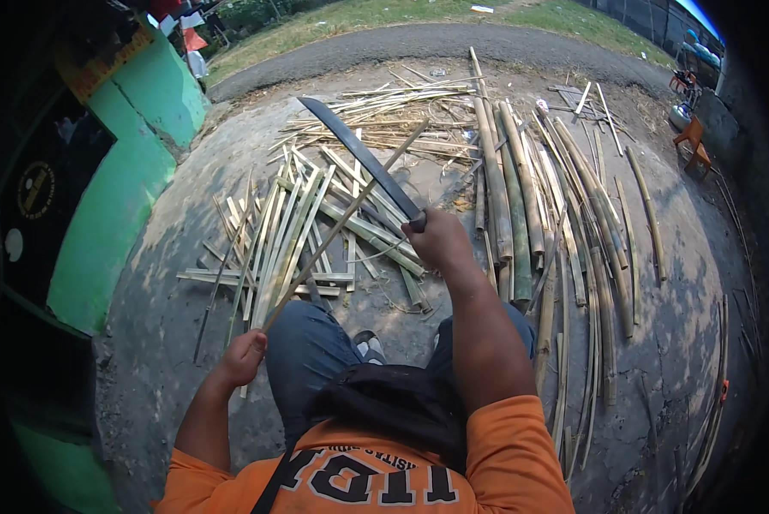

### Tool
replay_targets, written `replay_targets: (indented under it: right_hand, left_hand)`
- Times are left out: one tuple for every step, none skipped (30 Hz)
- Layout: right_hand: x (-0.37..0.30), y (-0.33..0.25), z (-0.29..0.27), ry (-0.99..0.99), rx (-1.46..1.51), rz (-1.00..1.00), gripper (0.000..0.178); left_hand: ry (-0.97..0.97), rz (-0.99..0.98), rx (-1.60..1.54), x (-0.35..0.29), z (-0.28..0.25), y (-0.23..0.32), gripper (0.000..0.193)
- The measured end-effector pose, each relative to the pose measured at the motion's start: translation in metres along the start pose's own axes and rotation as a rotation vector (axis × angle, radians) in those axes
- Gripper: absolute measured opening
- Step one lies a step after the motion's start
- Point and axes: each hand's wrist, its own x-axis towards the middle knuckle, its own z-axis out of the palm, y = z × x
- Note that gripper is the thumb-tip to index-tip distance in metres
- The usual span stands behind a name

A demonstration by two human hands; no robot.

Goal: The person uses a large blade to shave and thin down long strips of bamboo, running the blade along the length of each strip one at a time while holding them by hand.

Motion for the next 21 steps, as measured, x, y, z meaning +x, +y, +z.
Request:
replay_targets:
  right_hand:
    - [0.007,0.014,0.001,0.035,0.072,0.058,0.036]
    - [0.006,0.008,-0.006,0.016,0.054,0.146,0.039]
    - [0.004,0.009,-0.003,0.016,0.055,0.151,0.039]
    - [0.001,0.007,0.0,0.009,0.055,0.104,0.039]
    - [-0.002,0.005,0.001,0.005,0.055,0.058,0.039]
    - [-0.006,0.001,0.005,-0.053,0.102,0.065,0.04]
    - [-0.008,-0.002,0.01,-0.064,0.072,0.028,0.039]
    - [-0.011,-0.005,0.013,-0.071,0.088,-0.006,0.039]
    - [-0.014,-0.007,0.014,-0.078,0.103,-0.04,0.039]
    - [-0.016,-0.011,0.014,-0.076,0.101,-0.038,0.039]
    - [-0.019,-0.016,0.012,-0.097,0.145,-0.045,0.04]
    - [-0.02,-0.019,0.011,-0.118,0.19,-0.053,0.04]
    - [-0.02,-0.017,0.011,-0.117,0.189,-0.051,0.04]
    - [-0.018,-0.013,0.011,-0.055,0.2,-0.093,0.039]
    - [-0.017,-0.01,0.012,0.008,0.212,-0.135,0.039]
    - [-0.016,-0.009,0.014,0.006,0.213,-0.132,0.039]
    - [-0.015,-0.007,0.015,0.037,0.308,-0.133,0.038]
    - [-0.014,-0.006,0.017,0.069,0.402,-0.134,0.037]
    - [-0.013,-0.006,0.018,0.069,0.402,-0.13,0.037]
    - [-0.013,-0.006,0.019,0.094,0.457,-0.12,0.037]
    - [-0.013,-0.006,0.02,0.119,0.511,-0.11,0.036]
  left_hand:
    - [-0.009,0.0,0.003,-0.001,0.0,0.008,0.062]
    - [0.005,0.018,0.047,-0.005,0.0,0.02,0.062]
    - [0.018,0.038,0.091,-0.006,0.0,0.027,0.062]
    - [0.019,0.035,0.091,-0.008,0.0,0.027,0.062]
    - [0.044,0.027,0.086,-0.008,0.001,0.026,0.061]
    - [0.068,0.022,0.08,-0.008,0.002,0.025,0.061]
    - [0.064,0.026,0.077,-0.007,0.004,0.022,0.061]
    - [0.085,0.032,0.075,-0.006,0.006,0.017,0.062]
    - [0.106,0.037,0.073,-0.006,0.008,0.013,0.062]
    - [0.103,0.04,0.072,-0.007,0.008,0.011,0.062]
    - [0.128,0.051,0.068,-0.008,0.008,0.009,0.062]
    - [0.152,0.06,0.065,-0.009,0.009,0.008,0.063]
    - [0.151,0.061,0.064,-0.01,0.009,0.006,0.063]
    - [0.176,0.084,0.072,-0.011,0.009,0.003,0.062]
    - [0.201,0.106,0.08,-0.012,0.008,0.001,0.062]
    - [0.198,0.104,0.08,-0.014,0.007,-0.002,0.062]
    - [0.206,0.102,0.089,-0.017,0.006,-0.005,0.061]
    - [0.214,0.101,0.099,-0.02,0.006,-0.007,0.061]
    - [0.211,0.099,0.099,-0.022,0.007,-0.009,0.061]
    - [0.242,0.113,0.097,-0.024,0.008,-0.011,0.06]
    - [0.274,0.127,0.095,-0.027,0.009,-0.012,0.06]
